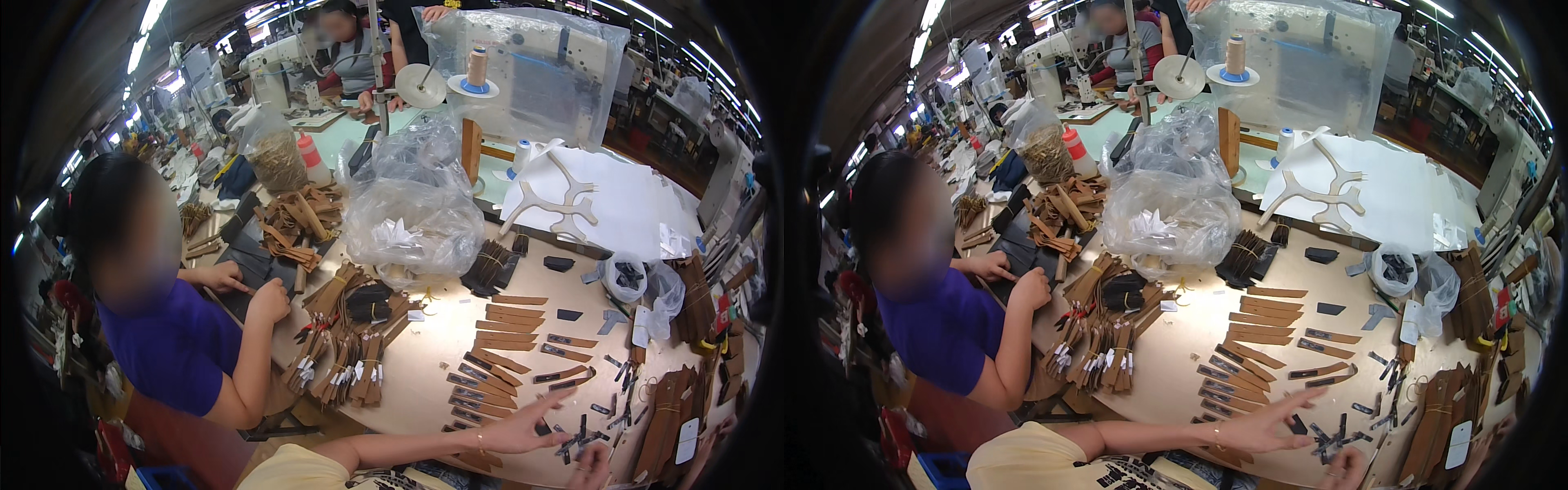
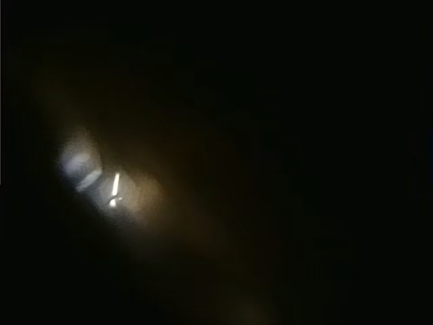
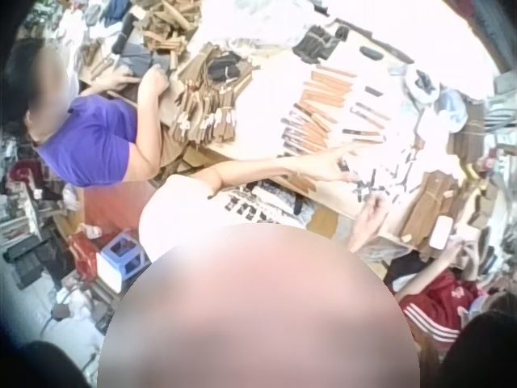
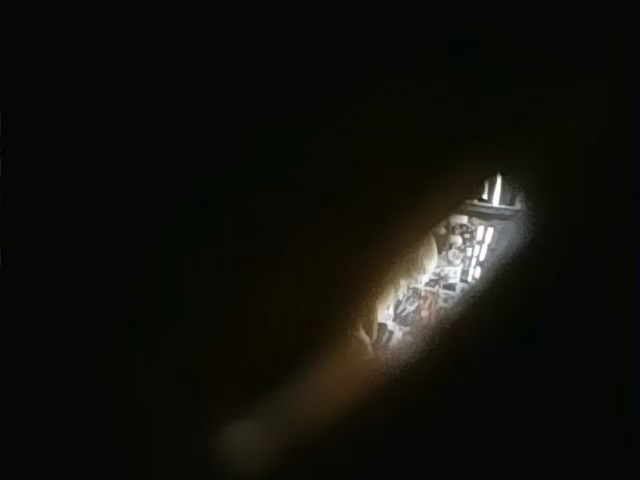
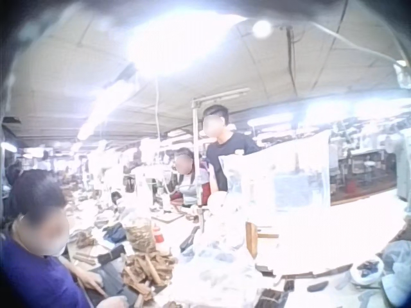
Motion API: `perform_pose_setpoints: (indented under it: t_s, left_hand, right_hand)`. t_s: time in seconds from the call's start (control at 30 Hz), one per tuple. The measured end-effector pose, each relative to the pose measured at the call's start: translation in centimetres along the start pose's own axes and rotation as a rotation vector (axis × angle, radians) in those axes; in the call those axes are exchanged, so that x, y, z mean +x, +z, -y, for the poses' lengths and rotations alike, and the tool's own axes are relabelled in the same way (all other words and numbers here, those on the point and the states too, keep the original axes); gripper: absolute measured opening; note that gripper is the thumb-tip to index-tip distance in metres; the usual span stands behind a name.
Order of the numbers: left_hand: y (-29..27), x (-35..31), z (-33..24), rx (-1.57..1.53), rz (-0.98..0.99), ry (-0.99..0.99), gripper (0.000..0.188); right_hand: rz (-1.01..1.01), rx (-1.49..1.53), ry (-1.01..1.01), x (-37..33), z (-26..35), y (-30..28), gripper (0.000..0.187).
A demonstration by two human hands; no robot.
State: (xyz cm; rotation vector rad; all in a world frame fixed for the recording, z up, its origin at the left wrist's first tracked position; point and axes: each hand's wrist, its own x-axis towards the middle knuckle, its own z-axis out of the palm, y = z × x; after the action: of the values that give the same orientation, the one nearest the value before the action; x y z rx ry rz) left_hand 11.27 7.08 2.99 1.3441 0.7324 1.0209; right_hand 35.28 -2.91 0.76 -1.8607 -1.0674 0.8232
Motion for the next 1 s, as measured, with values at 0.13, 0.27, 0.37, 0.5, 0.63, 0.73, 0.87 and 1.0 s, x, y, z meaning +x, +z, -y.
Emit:
perform_pose_setpoints:
  t_s: [0.13, 0.27, 0.37, 0.5, 0.63, 0.73, 0.87, 1.0]
  left_hand:
    - [0.7, 0.1, 2.7, -0.224, 0.258, -0.12, 0.051]
    - [-2.2, -0.5, 4.0, -0.345, 0.19, -0.312, 0.043]
    - [-2.7, -1.0, 3.0, -0.418, 0.083, -0.294, 0.039]
    - [-1.9, -1.2, 1.1, -0.401, -0.073, -0.178, 0.032]
    - [-2.5, -1.0, 0.8, -0.296, 0.032, -0.384, 0.028]
    - [-2.7, -1.1, 0.7, -0.194, 0.032, -0.401, 0.026]
    - [-3.0, -1.1, -0.7, -0.169, 0.04, -0.385, 0.023]
    - [-4.0, -0.6, -2.5, 0.25, 0.084, -0.297, 0.019]
  right_hand:
    - [0.154, 0.2, -0.13, 0.8, 3.0, 5.4, 0.023]
    - [0.146, -0.046, -0.096, 1.8, 7.5, 6.5, 0.022]
    - [0.281, -0.153, -0.141, 1.6, 9.6, 7.2, 0.021]
    - [0.173, 0.006, -0.408, 0.6, 10.5, 9.4, 0.017]
    - [0.139, 0.034, -0.387, 0.5, 10.9, 9.7, 0.019]
    - [0.115, 0.009, -0.423, 0.2, 11.4, 9.4, 0.017]
    - [0.037, -0.225, -0.374, 0.0, 12.2, 9.3, 0.011]
    - [-0.119, -0.405, -0.596, -0.1, 12.1, 10.0, 0.006]
